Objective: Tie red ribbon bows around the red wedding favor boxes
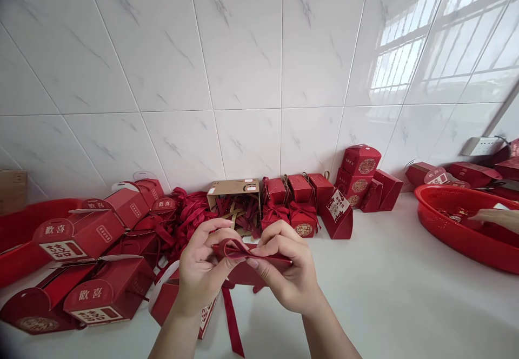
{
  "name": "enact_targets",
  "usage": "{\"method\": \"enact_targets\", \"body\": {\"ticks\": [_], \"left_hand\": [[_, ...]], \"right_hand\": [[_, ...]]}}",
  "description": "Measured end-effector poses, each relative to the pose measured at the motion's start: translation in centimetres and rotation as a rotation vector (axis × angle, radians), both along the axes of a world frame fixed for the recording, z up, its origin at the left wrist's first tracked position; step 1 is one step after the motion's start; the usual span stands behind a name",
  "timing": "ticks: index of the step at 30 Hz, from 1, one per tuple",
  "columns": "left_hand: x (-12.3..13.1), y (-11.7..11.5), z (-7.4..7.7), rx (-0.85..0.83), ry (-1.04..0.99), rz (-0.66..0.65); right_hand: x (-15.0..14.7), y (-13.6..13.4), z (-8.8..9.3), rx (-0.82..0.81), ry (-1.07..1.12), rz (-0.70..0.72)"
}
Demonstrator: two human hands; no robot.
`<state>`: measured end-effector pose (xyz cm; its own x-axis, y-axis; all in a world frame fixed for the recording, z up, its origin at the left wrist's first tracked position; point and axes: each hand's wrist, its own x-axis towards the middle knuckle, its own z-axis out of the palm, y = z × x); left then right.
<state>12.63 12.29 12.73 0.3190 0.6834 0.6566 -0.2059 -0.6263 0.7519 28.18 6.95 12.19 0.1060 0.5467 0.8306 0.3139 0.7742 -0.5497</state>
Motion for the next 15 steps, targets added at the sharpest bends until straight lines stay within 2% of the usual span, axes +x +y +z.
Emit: {"method": "enact_targets", "body": {"ticks": [6, 9, 12, 15], "left_hand": [[-0.4, 0.3, 0.4, -0.087, 0.021, 0.043], [-0.9, 0.9, 0.7, -0.095, -0.003, 0.154], [-1.2, 1.1, 1.2, -0.175, -0.109, 0.292], [-1.4, 1.2, 1.6, -0.252, -0.146, 0.322]], "right_hand": [[0.1, 0.4, 0.0, -0.060, -0.004, 0.007], [0.8, 0.8, 0.0, -0.188, -0.090, 0.035], [1.7, 1.0, -0.1, -0.356, -0.227, 0.019], [2.3, 1.2, -0.3, -0.442, -0.313, -0.008]]}}
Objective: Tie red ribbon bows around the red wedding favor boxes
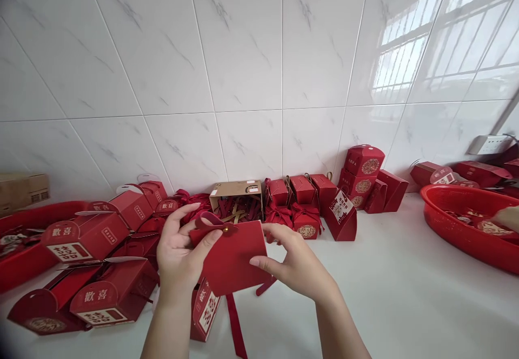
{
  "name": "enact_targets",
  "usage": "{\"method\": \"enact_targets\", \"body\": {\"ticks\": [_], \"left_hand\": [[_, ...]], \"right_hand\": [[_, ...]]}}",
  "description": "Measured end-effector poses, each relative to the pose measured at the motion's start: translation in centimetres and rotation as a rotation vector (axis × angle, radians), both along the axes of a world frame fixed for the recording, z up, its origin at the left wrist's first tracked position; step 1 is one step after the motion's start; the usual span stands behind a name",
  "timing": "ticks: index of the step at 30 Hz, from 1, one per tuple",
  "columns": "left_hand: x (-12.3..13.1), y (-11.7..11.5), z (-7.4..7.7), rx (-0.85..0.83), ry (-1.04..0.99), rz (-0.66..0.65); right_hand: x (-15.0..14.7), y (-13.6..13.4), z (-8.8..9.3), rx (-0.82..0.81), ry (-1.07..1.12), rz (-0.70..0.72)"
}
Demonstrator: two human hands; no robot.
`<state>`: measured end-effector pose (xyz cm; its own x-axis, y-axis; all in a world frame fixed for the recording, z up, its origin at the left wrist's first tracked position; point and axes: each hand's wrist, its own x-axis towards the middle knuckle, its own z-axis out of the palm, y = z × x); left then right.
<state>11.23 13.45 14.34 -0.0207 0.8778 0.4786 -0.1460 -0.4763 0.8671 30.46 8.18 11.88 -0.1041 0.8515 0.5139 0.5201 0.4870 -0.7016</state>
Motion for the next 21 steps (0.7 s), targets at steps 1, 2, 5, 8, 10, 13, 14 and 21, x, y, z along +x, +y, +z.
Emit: {"method": "enact_targets", "body": {"ticks": [1, 2, 5, 8, 10, 13, 14, 21], "left_hand": [[-0.1, 0.1, 0.1, -0.009, 0.019, -0.022], [-0.3, 0.2, 0.1, -0.011, 0.049, -0.053], [-1.4, 1.1, 0.0, 0.028, 0.183, -0.131], [-2.4, 2.0, -0.2, 0.097, 0.282, -0.098], [-2.8, 2.2, -0.4, 0.107, 0.324, -0.045], [-3.0, 2.3, -0.4, 0.063, 0.446, -0.044], [-3.2, 2.4, -0.3, 0.059, 0.490, -0.050], [-6.0, 3.3, -0.1, 0.064, 0.385, 0.177]], "right_hand": [[0.1, 0.1, 0.0, -0.014, -0.010, 0.002], [0.1, 0.2, 0.0, -0.026, -0.013, 0.007], [0.1, 0.3, 0.2, -0.060, -0.026, 0.038], [0.0, 0.3, 0.5, -0.097, -0.025, 0.110], [-0.2, 0.3, 0.5, -0.139, -0.015, 0.190], [-0.3, 0.7, 0.0, -0.289, 0.052, 0.285], [-0.2, 1.0, -0.4, -0.359, 0.112, 0.289], [3.9, 7.2, -2.4, -0.355, 0.957, -0.093]]}}
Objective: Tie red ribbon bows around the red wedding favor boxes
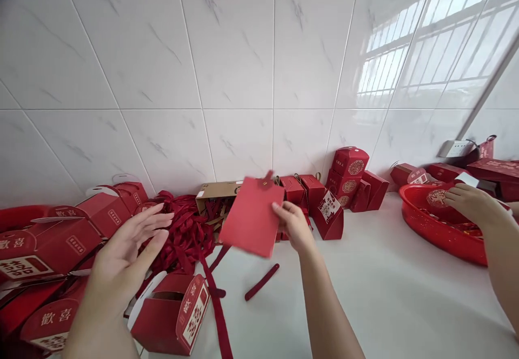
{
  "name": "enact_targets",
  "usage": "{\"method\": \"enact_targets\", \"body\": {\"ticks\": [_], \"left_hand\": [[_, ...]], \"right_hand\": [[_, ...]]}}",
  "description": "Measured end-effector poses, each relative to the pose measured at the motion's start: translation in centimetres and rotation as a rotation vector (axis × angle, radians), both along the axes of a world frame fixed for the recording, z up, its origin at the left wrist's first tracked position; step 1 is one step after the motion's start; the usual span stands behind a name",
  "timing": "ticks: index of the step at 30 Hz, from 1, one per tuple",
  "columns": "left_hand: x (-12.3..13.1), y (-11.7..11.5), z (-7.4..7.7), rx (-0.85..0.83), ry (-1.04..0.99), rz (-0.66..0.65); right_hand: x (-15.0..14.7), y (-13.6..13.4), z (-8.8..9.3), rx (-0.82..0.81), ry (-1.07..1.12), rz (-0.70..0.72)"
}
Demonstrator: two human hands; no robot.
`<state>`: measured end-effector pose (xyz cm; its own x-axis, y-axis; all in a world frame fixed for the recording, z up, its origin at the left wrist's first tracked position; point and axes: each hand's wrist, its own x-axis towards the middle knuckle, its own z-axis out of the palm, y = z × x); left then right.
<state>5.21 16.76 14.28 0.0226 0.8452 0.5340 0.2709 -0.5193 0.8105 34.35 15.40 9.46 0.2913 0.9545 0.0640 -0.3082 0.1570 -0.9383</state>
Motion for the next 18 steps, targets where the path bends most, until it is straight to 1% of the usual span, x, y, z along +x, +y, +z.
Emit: {"method": "enact_targets", "body": {"ticks": [2, 4, 6, 8, 10, 13, 15, 18], "left_hand": [[-0.9, 0.2, -0.1, -0.020, 0.013, 0.007], [-1.7, 0.4, -0.3, -0.034, 0.065, 0.001], [-2.3, 0.5, -0.5, -0.040, 0.134, -0.011], [-2.8, 0.5, -0.7, -0.043, 0.195, -0.015], [-3.0, 0.5, -0.8, -0.045, 0.244, -0.019], [-3.0, 0.5, -1.0, -0.045, 0.283, -0.025], [-2.8, 0.6, -1.0, -0.046, 0.291, -0.022], [-2.5, 0.9, -1.0, -0.051, 0.300, -0.011]], "right_hand": [[1.7, 3.1, 0.0, 0.042, 0.054, -0.130], [3.2, 6.2, 0.0, 0.041, 0.078, -0.235], [4.3, 8.8, -0.2, -0.012, 0.059, -0.288], [5.2, 10.6, -0.7, -0.110, 0.000, -0.289], [5.8, 11.4, -1.3, -0.225, -0.096, -0.274], [6.2, 11.4, -2.3, -0.337, -0.287, -0.298], [6.1, 11.1, -2.6, -0.337, -0.425, -0.347], [5.6, 10.5, -2.3, -0.253, -0.627, -0.459]]}}
